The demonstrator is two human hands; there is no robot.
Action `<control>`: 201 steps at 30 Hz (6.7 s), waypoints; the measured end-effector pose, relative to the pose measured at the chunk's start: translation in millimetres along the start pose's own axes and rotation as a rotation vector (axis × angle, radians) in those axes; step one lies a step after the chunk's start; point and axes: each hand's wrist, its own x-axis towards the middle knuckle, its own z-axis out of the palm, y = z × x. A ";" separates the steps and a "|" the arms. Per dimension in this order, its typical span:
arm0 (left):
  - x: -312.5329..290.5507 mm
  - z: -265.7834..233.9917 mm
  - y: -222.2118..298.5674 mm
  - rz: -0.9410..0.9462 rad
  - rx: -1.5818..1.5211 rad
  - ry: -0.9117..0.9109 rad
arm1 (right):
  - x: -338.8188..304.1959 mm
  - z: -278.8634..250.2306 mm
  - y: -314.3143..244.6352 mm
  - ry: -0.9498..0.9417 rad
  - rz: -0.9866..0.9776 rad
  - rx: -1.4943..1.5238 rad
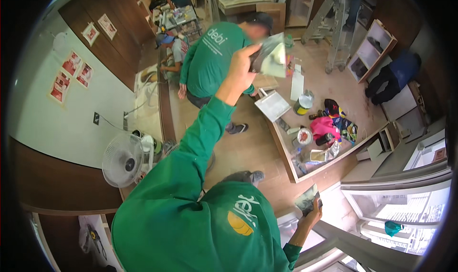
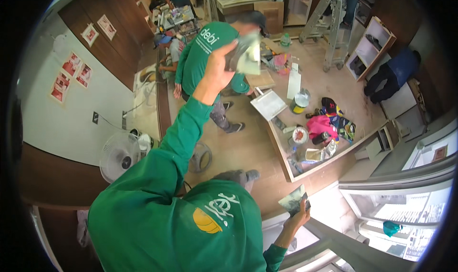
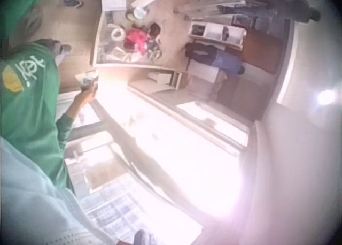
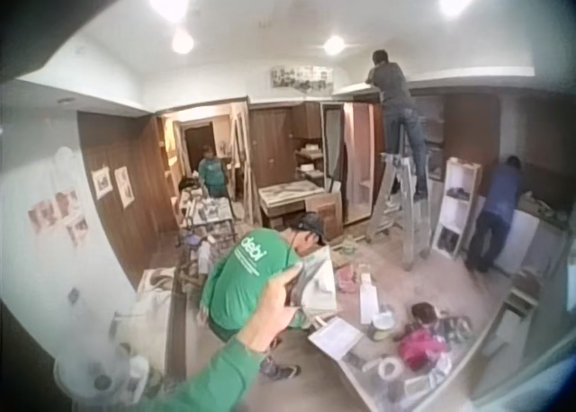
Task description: The person scrapes paint from the ceiling and window frame using a scraper and a putty knife. They repeatedly scrape the surfaces, then clean the tools on a plastic sheet on the floor before resuming scraping.
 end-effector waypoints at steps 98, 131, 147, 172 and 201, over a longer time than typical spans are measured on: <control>-134.5 43.5 -139.5 -0.691 -0.163 0.164 | -36.6 49.8 -40.6 -0.247 -0.648 -0.788; -96.5 -3.1 -265.0 -0.949 -0.198 0.069 | 41.3 3.5 20.0 0.019 -0.160 -0.621; -30.7 -131.9 -442.4 -1.047 0.097 0.180 | 112.5 10.0 80.7 0.305 0.090 -0.209; -41.4 -211.0 -620.9 -1.004 0.201 0.077 | 251.0 -10.4 205.3 0.370 0.179 0.413; -101.3 -312.4 -651.9 -0.973 0.634 0.219 | 629.0 -37.5 346.2 0.099 -0.280 -1.207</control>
